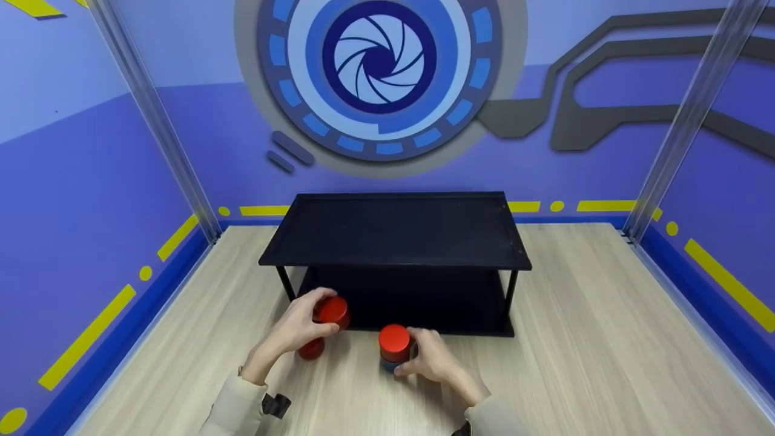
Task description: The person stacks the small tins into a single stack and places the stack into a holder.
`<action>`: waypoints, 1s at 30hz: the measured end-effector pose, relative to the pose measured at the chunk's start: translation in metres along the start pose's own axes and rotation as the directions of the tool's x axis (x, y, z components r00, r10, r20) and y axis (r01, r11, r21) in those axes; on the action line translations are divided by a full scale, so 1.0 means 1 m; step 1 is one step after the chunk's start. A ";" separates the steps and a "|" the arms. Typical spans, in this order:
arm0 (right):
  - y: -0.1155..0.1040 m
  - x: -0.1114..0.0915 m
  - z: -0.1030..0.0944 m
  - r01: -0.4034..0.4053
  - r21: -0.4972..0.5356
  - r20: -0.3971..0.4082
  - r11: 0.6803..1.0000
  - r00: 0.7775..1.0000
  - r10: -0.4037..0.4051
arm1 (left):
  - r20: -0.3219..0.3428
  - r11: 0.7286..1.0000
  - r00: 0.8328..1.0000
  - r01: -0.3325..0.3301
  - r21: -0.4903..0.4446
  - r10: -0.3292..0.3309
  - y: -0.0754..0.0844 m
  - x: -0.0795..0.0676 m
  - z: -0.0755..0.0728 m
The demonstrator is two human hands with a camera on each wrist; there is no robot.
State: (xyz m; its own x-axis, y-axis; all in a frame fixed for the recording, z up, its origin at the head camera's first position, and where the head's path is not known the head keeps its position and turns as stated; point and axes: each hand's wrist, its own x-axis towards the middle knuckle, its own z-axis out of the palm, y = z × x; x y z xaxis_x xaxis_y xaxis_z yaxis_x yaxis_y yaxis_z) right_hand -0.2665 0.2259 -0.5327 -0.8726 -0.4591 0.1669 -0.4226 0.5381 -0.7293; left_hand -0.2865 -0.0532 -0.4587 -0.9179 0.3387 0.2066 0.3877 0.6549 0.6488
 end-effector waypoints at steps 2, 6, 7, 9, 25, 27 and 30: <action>0.000 0.000 0.000 0.002 -0.008 -0.005 1.000 1.000 -0.002 | 0.002 1.000 1.000 -0.006 0.002 0.006 0.002 0.001 0.002; 0.000 0.000 0.000 -0.001 -0.041 -0.019 0.999 1.000 0.000 | 0.005 1.000 1.000 -0.021 0.003 0.021 0.008 0.004 0.005; 0.000 0.000 0.000 -0.002 -0.045 -0.020 0.999 1.000 0.001 | 0.003 1.000 1.000 -0.028 0.002 0.028 0.009 0.005 0.006; 0.000 0.000 0.000 0.002 -0.047 -0.020 0.999 1.000 -0.003 | 0.004 0.999 0.999 -0.040 0.003 0.040 0.012 0.006 0.007; 0.000 0.000 0.000 0.013 -0.034 -0.021 0.999 1.000 -0.014 | 0.049 0.996 0.996 -0.082 0.026 0.081 0.036 0.014 0.019; 0.000 0.000 0.000 0.015 -0.030 -0.018 0.999 1.000 -0.015 | 0.057 0.996 0.995 -0.086 0.033 0.084 0.038 0.015 0.020; 0.000 0.000 0.000 0.021 -0.024 -0.018 0.999 1.000 -0.021 | 0.067 0.995 0.993 -0.096 0.035 0.093 0.042 0.015 0.022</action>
State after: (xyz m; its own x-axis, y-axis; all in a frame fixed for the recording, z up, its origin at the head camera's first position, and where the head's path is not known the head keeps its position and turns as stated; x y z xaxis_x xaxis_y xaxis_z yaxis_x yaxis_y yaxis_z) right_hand -0.2667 0.2262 -0.5324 -0.8677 -0.4578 0.1939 -0.4463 0.5456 -0.7093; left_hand -0.2825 -0.0060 -0.4444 -0.8701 0.4425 0.2169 0.4764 0.6426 0.6001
